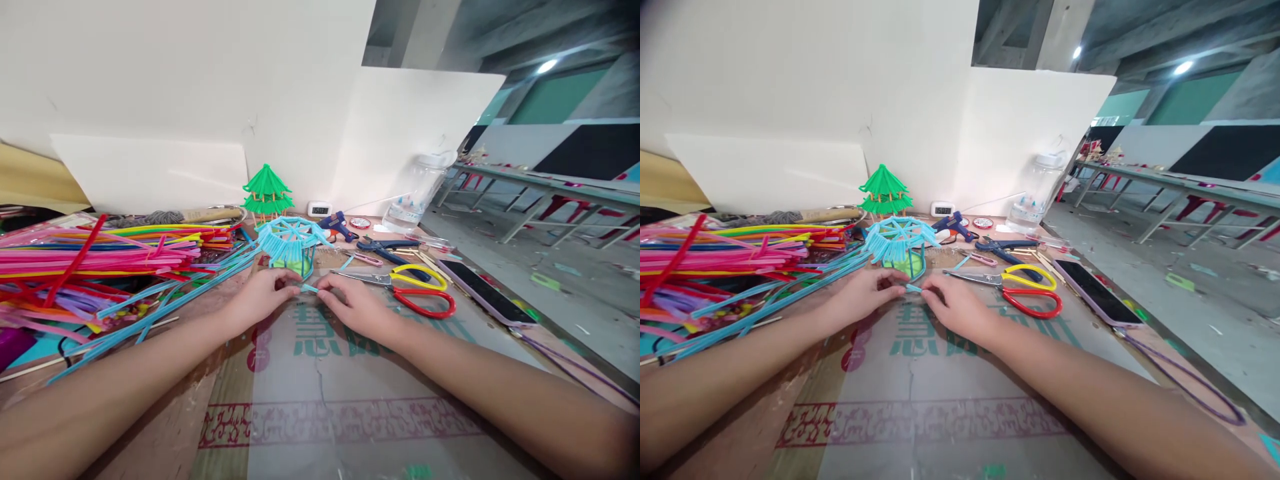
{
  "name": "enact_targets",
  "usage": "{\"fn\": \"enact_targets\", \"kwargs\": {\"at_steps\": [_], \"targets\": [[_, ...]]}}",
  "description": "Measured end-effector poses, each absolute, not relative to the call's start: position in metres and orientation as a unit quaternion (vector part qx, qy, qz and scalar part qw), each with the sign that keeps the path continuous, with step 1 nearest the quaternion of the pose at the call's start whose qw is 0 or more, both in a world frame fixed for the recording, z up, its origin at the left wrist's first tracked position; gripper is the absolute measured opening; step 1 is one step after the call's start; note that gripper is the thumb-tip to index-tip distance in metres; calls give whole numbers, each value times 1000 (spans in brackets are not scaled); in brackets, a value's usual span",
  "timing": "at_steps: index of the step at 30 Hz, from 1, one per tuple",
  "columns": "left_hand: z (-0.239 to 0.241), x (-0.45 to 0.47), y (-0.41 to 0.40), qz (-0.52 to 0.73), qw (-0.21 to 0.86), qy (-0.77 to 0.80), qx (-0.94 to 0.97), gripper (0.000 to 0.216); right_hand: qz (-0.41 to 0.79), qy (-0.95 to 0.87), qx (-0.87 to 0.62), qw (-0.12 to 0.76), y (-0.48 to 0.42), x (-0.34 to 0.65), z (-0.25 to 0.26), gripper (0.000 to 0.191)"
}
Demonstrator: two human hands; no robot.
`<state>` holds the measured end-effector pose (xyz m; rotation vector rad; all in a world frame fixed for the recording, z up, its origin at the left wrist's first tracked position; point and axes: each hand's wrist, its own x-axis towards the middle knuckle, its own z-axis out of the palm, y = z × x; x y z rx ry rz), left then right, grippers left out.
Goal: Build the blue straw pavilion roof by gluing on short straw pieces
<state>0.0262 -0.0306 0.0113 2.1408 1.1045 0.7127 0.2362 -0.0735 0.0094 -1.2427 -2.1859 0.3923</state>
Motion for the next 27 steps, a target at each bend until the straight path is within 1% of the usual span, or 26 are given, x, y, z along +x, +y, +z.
{"fn": "enact_targets", "kwargs": {"at_steps": [2,4,9,12,18,23,27], "targets": [[9,22,-23,286,293,432,804,28,150,-827,-461,284,-70,235,7,15],[9,20,-18,296,299,454,785,30,152,-828,-455,292,-66,235,6,15],[13,26,-32,348,414,437,718,30,140,-798,-471,349,-63,239,8,15],[13,34,-48,375,416,413,718,26,116,-791,-471,373,-67,241,9,16],[2,37,-55,378,441,352,734,30,84,-825,-460,318,-75,234,10,17],[-2,34,-53,377,441,341,739,31,89,-837,-439,315,-79,232,11,15],[3,36,-53,365,433,348,747,34,99,-831,-453,307,-79,234,11,17]]}}
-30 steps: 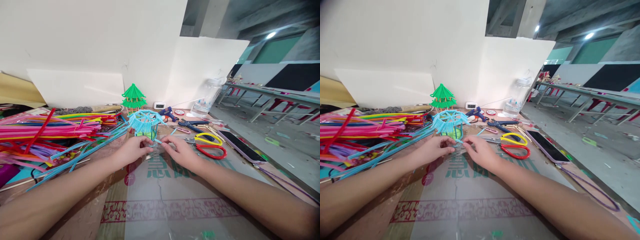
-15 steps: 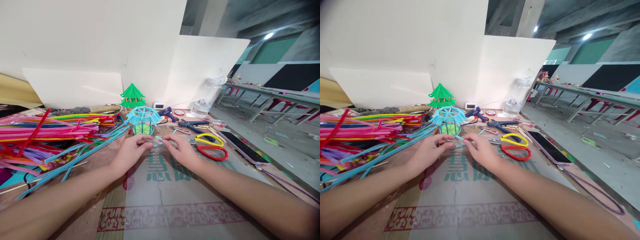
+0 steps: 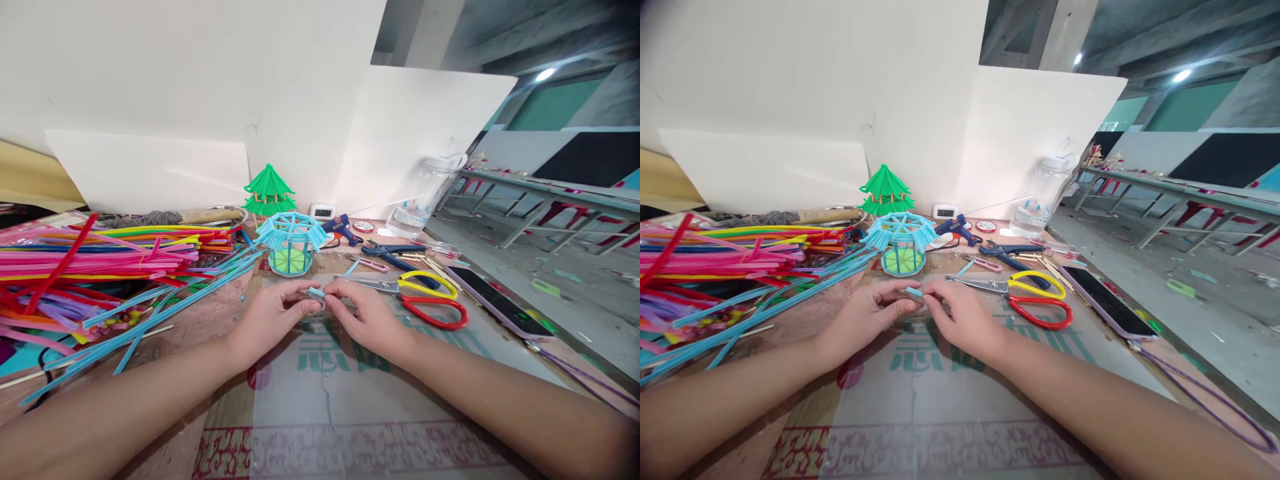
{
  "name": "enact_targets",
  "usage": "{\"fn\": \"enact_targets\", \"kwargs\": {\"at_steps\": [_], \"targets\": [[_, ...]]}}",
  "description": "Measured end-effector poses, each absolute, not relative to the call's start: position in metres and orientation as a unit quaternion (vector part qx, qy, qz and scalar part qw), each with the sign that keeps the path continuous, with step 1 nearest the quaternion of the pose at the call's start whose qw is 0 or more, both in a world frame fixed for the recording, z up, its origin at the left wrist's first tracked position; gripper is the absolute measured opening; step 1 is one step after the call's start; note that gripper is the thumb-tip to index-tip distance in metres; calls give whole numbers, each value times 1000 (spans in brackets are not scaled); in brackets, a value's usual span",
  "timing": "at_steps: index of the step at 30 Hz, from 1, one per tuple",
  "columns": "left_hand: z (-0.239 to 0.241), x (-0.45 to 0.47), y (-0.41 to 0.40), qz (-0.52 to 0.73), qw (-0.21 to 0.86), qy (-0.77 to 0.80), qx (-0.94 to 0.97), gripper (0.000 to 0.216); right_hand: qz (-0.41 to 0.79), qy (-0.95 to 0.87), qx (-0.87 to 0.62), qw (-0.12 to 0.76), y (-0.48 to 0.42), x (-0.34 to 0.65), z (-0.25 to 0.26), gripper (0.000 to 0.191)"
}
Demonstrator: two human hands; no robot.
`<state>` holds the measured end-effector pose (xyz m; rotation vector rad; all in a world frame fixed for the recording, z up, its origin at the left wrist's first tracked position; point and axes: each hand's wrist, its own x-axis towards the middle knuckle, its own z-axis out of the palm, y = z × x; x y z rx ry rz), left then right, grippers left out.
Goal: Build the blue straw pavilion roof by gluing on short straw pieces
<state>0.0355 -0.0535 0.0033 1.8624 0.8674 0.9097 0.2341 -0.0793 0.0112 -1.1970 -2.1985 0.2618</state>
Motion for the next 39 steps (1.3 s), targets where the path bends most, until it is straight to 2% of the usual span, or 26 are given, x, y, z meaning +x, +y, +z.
{"fn": "enact_targets", "kwargs": {"at_steps": [11,17,24,29,39], "targets": [[10,33,-52,359,348,362,787,28,27,-852,-439,283,-80,233,13,17],[7,33,-52,339,349,358,797,29,198,-785,-473,347,-81,226,15,21],[7,33,-52,315,359,364,800,32,357,-725,-494,321,-74,226,15,22],[7,34,-50,301,406,365,782,26,355,-724,-484,339,-72,229,13,22],[4,36,-53,294,398,348,796,24,403,-701,-463,363,-69,230,10,19]]}}
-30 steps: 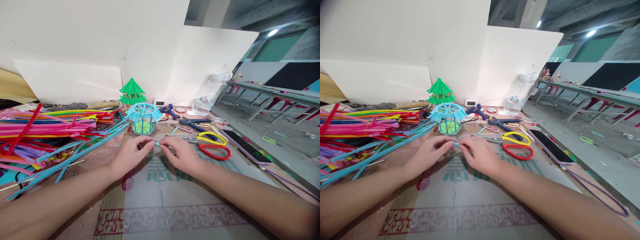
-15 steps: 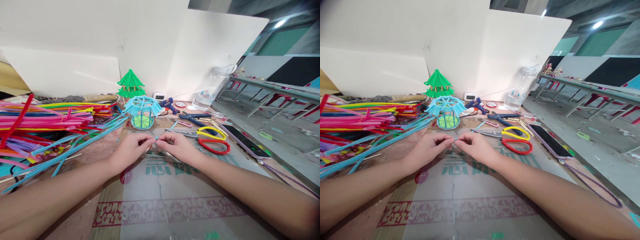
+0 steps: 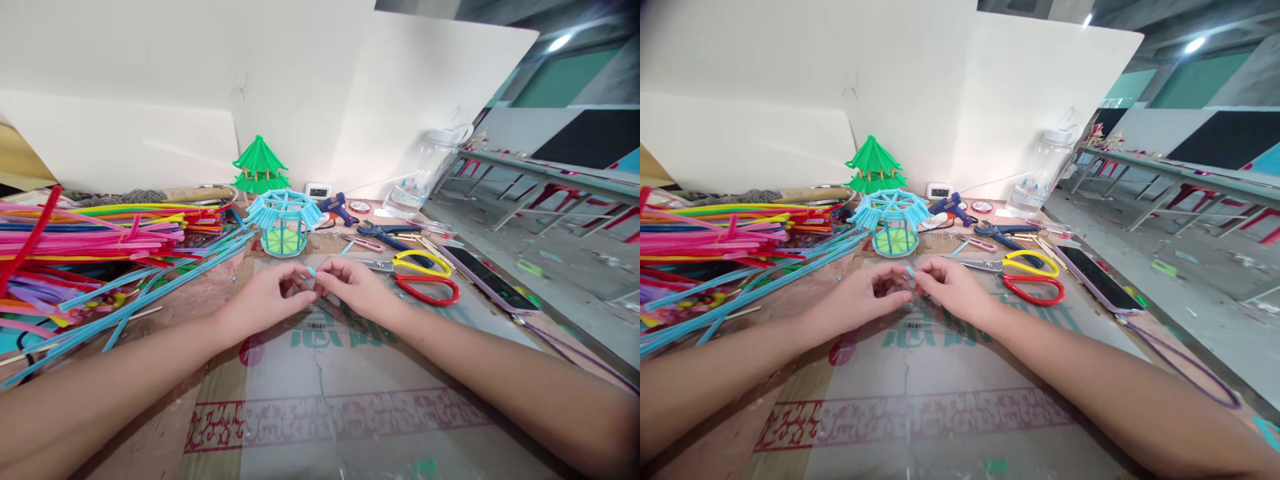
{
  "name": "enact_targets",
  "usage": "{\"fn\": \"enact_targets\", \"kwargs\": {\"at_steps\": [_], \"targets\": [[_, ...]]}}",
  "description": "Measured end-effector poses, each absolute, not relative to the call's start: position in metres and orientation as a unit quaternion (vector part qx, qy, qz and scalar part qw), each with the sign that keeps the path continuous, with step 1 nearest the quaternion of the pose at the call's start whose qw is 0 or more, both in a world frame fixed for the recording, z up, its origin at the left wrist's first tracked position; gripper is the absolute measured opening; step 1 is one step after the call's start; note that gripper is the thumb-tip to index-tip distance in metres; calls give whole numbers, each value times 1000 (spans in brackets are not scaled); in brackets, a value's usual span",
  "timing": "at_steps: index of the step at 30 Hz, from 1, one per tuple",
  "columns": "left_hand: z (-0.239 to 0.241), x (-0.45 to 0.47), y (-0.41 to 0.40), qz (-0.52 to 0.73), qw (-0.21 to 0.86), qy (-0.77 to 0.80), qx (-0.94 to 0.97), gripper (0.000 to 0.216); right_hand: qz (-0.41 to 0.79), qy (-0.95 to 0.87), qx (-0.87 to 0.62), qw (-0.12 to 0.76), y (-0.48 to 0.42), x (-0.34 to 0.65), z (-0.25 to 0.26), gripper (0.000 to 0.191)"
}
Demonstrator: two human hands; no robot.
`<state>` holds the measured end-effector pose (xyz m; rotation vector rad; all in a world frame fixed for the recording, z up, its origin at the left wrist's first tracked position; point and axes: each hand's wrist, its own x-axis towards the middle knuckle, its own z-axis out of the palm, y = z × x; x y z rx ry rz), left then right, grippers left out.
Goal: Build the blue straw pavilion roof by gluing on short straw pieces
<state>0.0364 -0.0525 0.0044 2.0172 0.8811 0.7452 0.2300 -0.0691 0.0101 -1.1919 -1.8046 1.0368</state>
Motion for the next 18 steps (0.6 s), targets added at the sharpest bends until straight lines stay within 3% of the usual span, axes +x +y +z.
{"fn": "enact_targets", "kwargs": {"at_steps": [5,18], "targets": [[-1,37,-48,355,455,350,738,39,435,-679,-457,376,-68,231,11,18],[1,34,-52,372,390,373,755,33,469,-665,-449,369,-65,233,6,16]]}}
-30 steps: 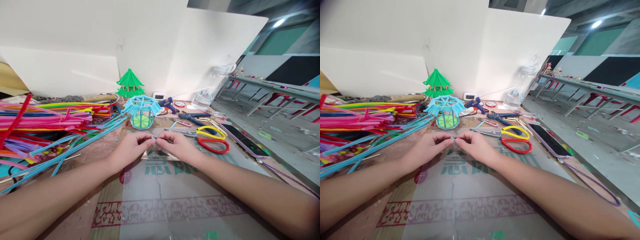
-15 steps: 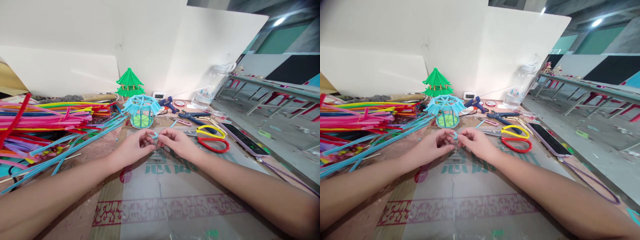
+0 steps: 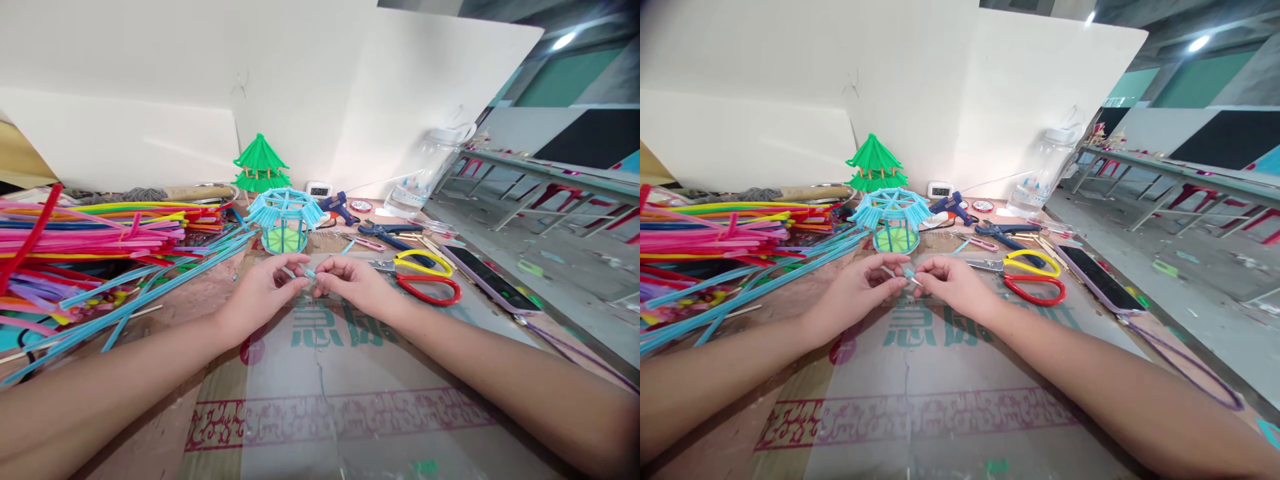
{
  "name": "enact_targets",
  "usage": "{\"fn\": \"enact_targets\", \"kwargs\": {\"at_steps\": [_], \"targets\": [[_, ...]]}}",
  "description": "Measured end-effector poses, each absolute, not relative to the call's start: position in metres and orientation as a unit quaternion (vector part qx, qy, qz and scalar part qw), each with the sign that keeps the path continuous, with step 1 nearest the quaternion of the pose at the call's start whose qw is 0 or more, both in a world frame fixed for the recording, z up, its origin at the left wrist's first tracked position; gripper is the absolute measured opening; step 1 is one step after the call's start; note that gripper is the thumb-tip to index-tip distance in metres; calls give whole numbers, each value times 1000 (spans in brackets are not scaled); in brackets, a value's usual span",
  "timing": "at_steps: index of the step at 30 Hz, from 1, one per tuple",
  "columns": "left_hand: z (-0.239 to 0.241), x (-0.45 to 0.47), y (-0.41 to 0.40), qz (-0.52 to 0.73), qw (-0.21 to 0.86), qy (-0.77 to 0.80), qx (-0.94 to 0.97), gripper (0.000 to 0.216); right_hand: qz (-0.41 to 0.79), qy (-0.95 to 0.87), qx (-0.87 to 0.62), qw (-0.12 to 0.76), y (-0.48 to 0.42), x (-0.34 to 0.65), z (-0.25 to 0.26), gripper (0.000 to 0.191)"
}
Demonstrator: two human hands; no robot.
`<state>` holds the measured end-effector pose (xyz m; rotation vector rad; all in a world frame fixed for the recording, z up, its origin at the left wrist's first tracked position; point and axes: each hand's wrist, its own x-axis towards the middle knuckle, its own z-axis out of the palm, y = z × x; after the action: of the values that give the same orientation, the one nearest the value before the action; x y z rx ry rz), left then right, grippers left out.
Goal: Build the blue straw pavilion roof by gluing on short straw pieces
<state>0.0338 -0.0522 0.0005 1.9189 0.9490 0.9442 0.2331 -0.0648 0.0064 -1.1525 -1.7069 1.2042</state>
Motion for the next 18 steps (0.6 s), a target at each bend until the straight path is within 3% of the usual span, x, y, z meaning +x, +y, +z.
{"fn": "enact_targets", "kwargs": {"at_steps": [18], "targets": [[1,34,-54,374,371,361,770,32,482,-670,-428,368,-63,235,6,19]]}}
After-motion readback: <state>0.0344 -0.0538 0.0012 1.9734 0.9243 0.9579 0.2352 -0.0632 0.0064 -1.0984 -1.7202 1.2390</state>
